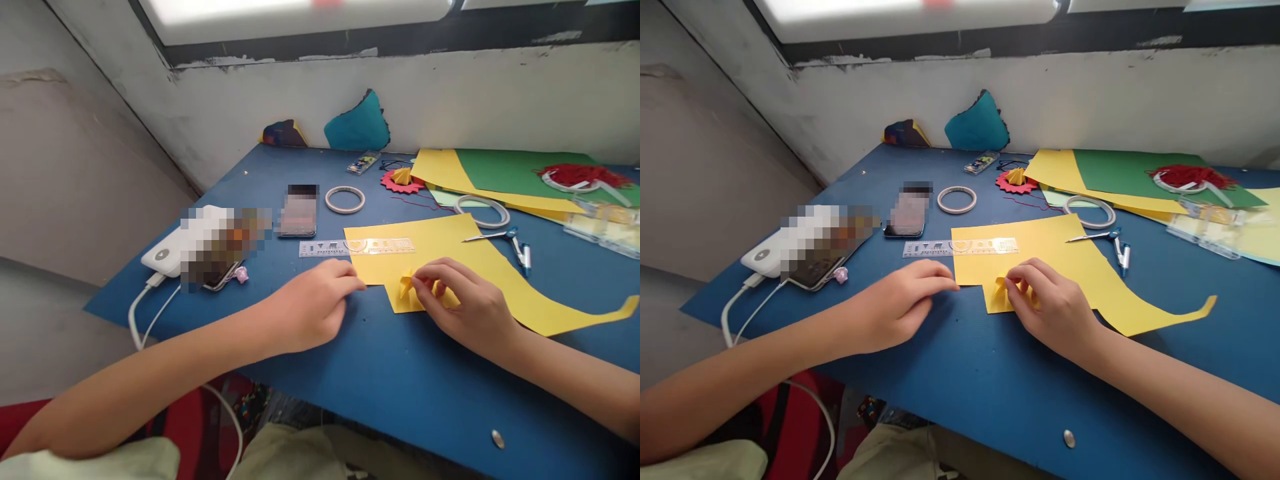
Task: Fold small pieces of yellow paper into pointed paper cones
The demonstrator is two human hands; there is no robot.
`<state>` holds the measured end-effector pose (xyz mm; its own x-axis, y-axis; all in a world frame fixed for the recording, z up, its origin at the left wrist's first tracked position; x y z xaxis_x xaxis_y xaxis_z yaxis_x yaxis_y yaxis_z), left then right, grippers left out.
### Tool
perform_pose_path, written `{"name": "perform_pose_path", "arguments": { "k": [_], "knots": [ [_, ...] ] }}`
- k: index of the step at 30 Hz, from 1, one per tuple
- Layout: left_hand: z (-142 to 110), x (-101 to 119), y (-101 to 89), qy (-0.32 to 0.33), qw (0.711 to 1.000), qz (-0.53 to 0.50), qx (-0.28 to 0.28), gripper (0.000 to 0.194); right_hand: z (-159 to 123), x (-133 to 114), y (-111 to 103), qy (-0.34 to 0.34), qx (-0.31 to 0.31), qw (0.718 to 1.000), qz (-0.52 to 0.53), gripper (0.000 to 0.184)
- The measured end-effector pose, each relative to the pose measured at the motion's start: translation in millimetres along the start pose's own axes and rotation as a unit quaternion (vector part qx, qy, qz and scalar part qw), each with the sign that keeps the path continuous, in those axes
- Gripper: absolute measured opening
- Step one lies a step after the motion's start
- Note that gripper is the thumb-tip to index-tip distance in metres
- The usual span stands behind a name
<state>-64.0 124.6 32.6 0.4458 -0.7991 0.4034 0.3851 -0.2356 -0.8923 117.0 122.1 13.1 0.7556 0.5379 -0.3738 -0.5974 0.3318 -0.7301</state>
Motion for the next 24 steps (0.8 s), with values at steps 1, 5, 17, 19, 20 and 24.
{"name": "perform_pose_path", "arguments": {
  "k": [1,5,17,19,20,24],
  "knots": [
    [-13,-4,-10.7,-0.026,0.999,0.041,0.010,0.044,0,0,0,-0.002,-0.002,1.000,0.000,0.008],
    [-84,-40,-71.4,-0.292,0.918,0.242,0.115,0.040,1,-1,0,-0.005,-0.004,1.000,0.002,0.007],
    [-169,-81,-90.3,-0.514,0.814,0.249,0.101,0.040,2,-2,1,-0.005,0.001,1.000,0.002,0.006],
    [-164,-80,-89.5,-0.501,0.820,0.262,0.093,0.041,2,-2,1,-0.007,0.000,1.000,0.000,0.006],
    [-162,-79,-89.5,-0.492,0.823,0.268,0.093,0.040,2,-2,1,-0.009,-0.001,1.000,0.000,0.006],
    [-161,-78,-93.4,-0.490,0.818,0.277,0.119,0.039,0,0,1,-0.003,-0.008,1.000,-0.001,0.006]
  ]
}}
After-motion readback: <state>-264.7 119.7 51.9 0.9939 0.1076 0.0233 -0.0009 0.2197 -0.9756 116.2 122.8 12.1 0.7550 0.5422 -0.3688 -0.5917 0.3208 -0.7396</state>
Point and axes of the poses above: each hand's wrist, its own z-axis towards the middle knuckle, its own y-axis out of the palm, x = y × z, the point moved 6 cm from there along z, towards the middle knuckle, and after that the axes turned 13 degrees about y, right-handed, at the moved point
